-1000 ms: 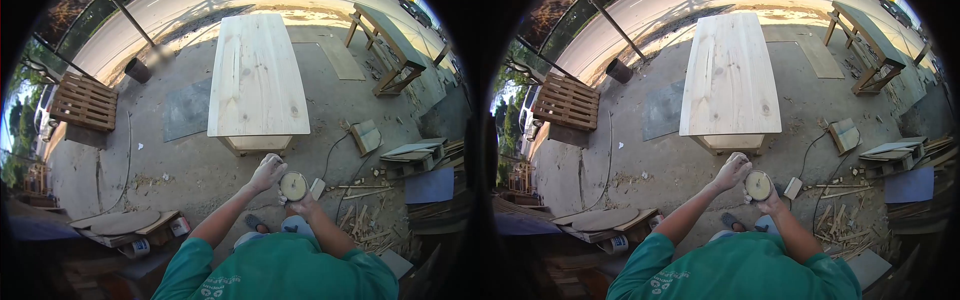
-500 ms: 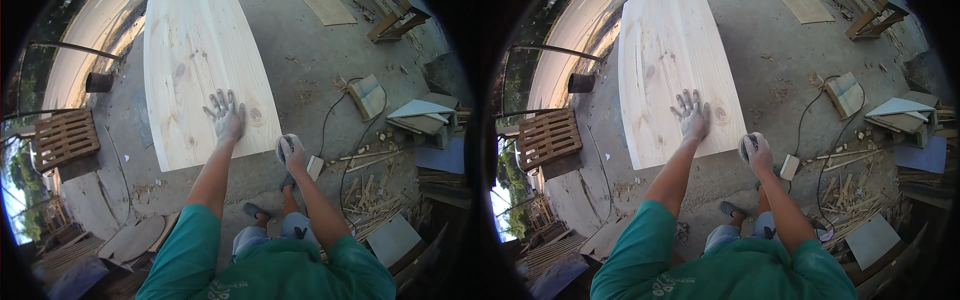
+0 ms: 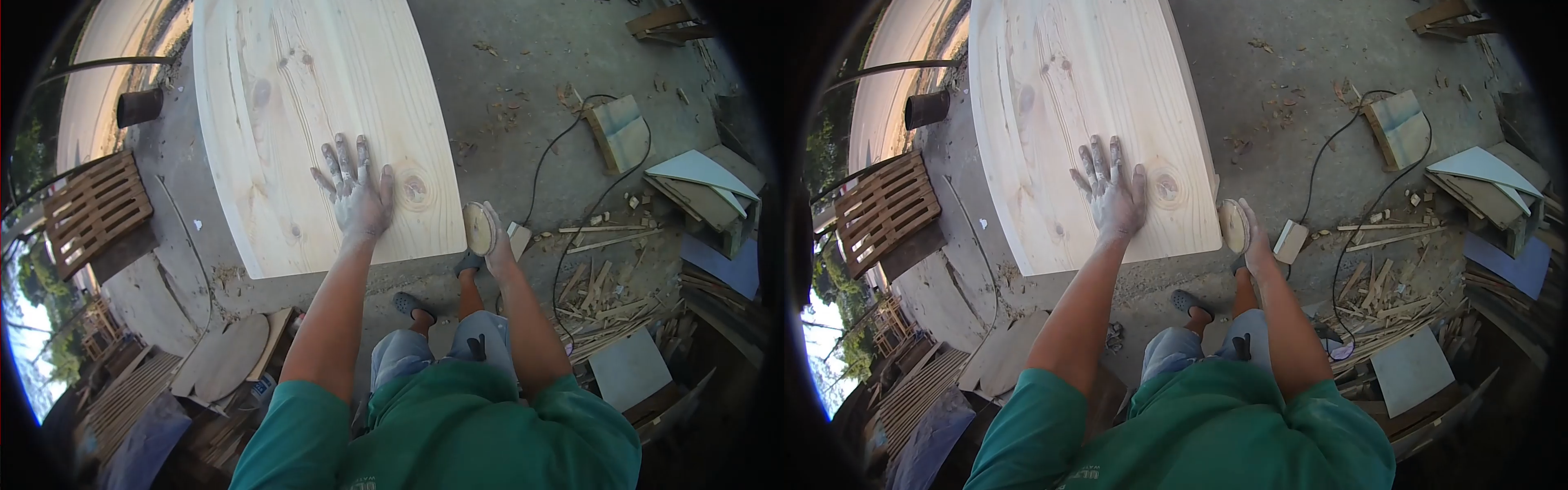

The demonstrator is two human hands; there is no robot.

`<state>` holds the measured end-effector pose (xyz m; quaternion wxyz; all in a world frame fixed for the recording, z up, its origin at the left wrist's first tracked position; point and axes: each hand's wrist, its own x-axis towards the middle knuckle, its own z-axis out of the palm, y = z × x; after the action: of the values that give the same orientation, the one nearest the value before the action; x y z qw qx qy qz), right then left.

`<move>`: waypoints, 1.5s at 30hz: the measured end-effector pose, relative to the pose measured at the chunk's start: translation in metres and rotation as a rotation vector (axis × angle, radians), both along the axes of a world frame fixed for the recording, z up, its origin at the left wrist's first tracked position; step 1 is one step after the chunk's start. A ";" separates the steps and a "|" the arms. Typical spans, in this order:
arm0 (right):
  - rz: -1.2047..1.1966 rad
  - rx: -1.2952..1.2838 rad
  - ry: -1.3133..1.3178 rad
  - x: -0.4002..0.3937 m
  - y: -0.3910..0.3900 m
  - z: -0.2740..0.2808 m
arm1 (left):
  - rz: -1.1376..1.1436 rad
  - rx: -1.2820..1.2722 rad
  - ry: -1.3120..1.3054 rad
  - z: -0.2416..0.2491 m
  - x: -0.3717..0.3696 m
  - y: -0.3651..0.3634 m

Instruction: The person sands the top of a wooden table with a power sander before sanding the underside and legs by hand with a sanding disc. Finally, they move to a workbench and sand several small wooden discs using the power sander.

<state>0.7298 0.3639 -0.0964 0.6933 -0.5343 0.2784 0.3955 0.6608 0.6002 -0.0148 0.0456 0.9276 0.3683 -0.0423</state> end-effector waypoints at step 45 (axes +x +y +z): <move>-0.802 -0.657 0.778 -1.033 -0.308 0.084 | -0.363 0.004 0.029 -0.013 -0.064 -0.133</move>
<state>-0.3030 0.0557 -0.0127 0.4361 -0.3908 0.7937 0.1646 0.5972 0.4674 -0.0279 0.0299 0.9782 0.1957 -0.0626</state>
